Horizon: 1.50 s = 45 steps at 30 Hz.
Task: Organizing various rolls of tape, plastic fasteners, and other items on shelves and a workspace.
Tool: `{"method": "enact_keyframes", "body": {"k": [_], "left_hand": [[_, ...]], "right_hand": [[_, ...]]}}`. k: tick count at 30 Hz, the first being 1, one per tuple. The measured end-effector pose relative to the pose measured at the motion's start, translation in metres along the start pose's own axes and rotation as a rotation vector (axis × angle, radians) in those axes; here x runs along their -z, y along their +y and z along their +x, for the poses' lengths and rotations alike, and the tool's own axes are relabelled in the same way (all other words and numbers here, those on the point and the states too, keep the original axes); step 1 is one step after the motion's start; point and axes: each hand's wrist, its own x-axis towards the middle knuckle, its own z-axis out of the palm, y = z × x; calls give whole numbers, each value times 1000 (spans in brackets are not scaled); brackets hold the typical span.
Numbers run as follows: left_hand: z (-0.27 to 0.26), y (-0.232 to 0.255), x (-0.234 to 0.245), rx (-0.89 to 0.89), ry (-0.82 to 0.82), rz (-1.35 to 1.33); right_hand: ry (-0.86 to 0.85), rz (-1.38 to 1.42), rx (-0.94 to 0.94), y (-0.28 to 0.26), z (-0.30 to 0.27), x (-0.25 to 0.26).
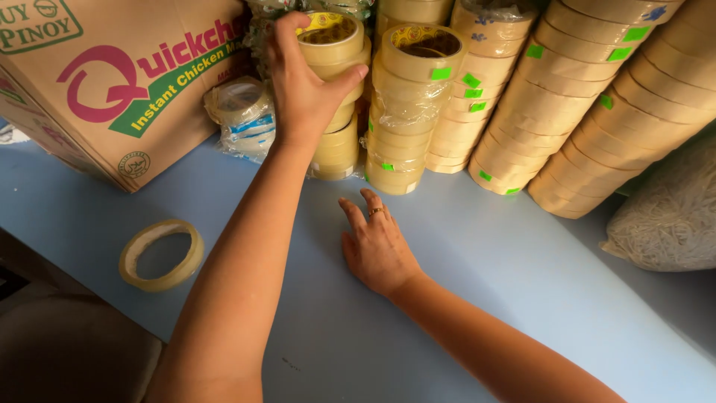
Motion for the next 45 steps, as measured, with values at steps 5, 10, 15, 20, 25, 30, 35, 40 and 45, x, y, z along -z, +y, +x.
{"method": "enact_keyframes", "body": {"k": [5,10,15,20,25,30,35,40,45], "left_hand": [[-2,-23,-16,-39,25,-84],[-6,-8,-13,-107,136,83],[-8,-17,-4,-51,11,-13],[-9,-25,-4,30,-84,-65],[-8,-46,-17,24,15,11],[-6,-41,-20,54,77,62],[-15,-36,-16,85,66,-90],[-27,-42,-17,-5,94,-64],[-30,-24,-16,142,80,-112]], "right_hand": [[35,27,37,4,-2,-4],[40,18,62,5,0,-6],[40,-23,81,9,2,-12],[52,-64,98,13,4,-18],[75,-82,118,15,3,-22],[74,-81,113,13,7,-20],[50,-67,62,17,8,-25],[30,-67,59,17,8,-22],[7,-55,47,12,8,-18]]}}
